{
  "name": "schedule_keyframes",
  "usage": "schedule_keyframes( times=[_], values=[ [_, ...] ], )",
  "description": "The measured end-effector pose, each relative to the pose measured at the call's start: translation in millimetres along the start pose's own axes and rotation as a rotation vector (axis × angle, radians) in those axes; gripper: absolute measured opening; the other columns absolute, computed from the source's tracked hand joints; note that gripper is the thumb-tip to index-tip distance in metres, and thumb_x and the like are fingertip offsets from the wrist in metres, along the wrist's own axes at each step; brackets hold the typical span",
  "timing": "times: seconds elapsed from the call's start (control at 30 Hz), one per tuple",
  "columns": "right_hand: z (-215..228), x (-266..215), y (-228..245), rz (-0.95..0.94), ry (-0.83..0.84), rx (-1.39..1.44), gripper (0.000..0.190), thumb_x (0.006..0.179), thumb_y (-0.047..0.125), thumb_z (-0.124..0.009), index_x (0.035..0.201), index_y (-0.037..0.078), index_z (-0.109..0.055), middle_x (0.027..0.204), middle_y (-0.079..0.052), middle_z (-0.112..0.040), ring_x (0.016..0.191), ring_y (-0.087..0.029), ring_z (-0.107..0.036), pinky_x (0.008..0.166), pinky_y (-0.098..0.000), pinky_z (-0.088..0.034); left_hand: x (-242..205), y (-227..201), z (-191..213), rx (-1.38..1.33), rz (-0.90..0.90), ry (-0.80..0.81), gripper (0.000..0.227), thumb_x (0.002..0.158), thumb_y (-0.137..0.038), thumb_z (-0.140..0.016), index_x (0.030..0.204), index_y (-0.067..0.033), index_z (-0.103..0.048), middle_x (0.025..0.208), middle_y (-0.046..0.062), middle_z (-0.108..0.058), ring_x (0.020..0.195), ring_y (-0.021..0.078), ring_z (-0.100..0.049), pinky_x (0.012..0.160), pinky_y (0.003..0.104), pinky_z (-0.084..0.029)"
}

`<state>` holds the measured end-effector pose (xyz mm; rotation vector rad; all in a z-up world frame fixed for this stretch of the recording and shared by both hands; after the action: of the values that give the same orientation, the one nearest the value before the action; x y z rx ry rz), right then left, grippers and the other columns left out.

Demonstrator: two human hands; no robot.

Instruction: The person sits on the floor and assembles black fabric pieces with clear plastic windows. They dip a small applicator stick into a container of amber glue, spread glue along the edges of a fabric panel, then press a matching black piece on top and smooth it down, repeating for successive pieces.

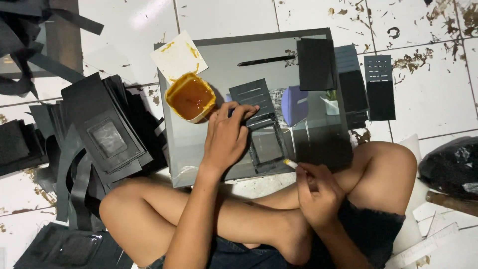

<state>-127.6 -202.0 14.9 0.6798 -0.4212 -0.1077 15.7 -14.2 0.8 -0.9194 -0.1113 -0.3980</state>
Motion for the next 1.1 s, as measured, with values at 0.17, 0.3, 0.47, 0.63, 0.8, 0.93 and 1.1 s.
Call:
schedule_keyframes(
  times=[0.17,0.3,0.47,0.63,0.8,0.93,1.1],
  values=[
    [-12,-5,13,0.101,0.016,0.01,0.014,0.083,-0.005,-0.076,0.097,-0.006,-0.072,0.078,-0.011,-0.065,0.06,-0.018,-0.053,0.055,-0.0288,-0.045,0,-2,1,-0.006,-0.004,0.002,0.043,0.078,0.002,-0.05,0.118,-0.0048,-0.062,0.115,0.002,-0.076,0.108,0.024,-0.056,0.094,0.035,-0.037],
    [-19,-6,28,0.199,0.053,0.036,0.012,0.083,-0.005,-0.075,0.093,-0.007,-0.07,0.087,-0.016,-0.073,0.072,-0.028,-0.066,0.07,-0.0369,-0.056,0,0,0,-0.001,0.0,0.002,0.044,0.077,0.002,-0.05,0.119,-0.0055,-0.062,0.115,0.0,-0.077,0.114,0.0254,-0.055,0.097,0.037,-0.037],
    [-26,-12,42,0.281,0.113,0.083,0.016,0.082,-0.007,-0.073,0.098,-0.005,-0.069,0.09,-0.014,-0.071,0.075,-0.027,-0.063,0.076,-0.0376,-0.054,-1,1,-1,-0.002,-0.01,0.005,0.046,0.076,0.002,-0.049,0.12,-0.0061,-0.06,0.118,0.0,-0.077,0.113,0.0249,-0.054,0.096,0.036,-0.037],
    [-20,-11,53,0.265,0.129,0.102,0.017,0.081,-0.007,-0.074,0.097,-0.004,-0.069,0.089,-0.014,-0.071,0.076,-0.026,-0.065,0.078,-0.0368,-0.055,0,3,-2,-0.002,-0.013,-0.003,0.047,0.076,0.002,-0.05,0.12,-0.0071,-0.061,0.115,-0.001,-0.077,0.113,0.0248,-0.055,0.095,0.037,-0.038],
    [-24,-11,40,0.255,0.034,0.038,0.014,0.084,-0.007,-0.074,0.098,-0.007,-0.07,0.092,-0.015,-0.073,0.076,-0.027,-0.066,0.075,-0.0364,-0.055,-1,0,0,-0.003,-0.001,-0.023,0.045,0.077,0.002,-0.049,0.119,-0.007,-0.064,0.112,0.001,-0.076,0.108,0.0225,-0.056,0.091,0.034,-0.037],
    [-23,-11,44,0.267,0.13,0.104,0.016,0.083,-0.006,-0.072,0.099,-0.005,-0.068,0.092,-0.015,-0.071,0.077,-0.028,-0.064,0.076,-0.0373,-0.054,-1,2,-1,0.013,-0.009,-0.015,0.045,0.078,0.001,-0.05,0.12,-0.0074,-0.062,0.114,0.002,-0.076,0.108,0.0243,-0.056,0.092,0.036,-0.037],
    [-17,-18,24,0.162,-0.067,-0.007,0.011,0.083,-0.008,-0.075,0.093,-0.007,-0.07,0.085,-0.015,-0.069,0.069,-0.026,-0.058,0.068,-0.0347,-0.05,-1,0,0,0.012,-0.006,-0.016,0.045,0.077,0.002,-0.049,0.119,-0.0057,-0.062,0.117,0.003,-0.075,0.107,0.0249,-0.057,0.092,0.036,-0.038]
  ],
)
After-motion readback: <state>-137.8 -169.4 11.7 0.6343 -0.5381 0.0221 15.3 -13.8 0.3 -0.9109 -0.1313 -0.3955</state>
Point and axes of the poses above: each hand's wrist, its own x-axis towards the middle knuckle, its own z-axis out of the back of the hand, y = z × x, the point moved 2 cm from there along x, towards the middle knuckle
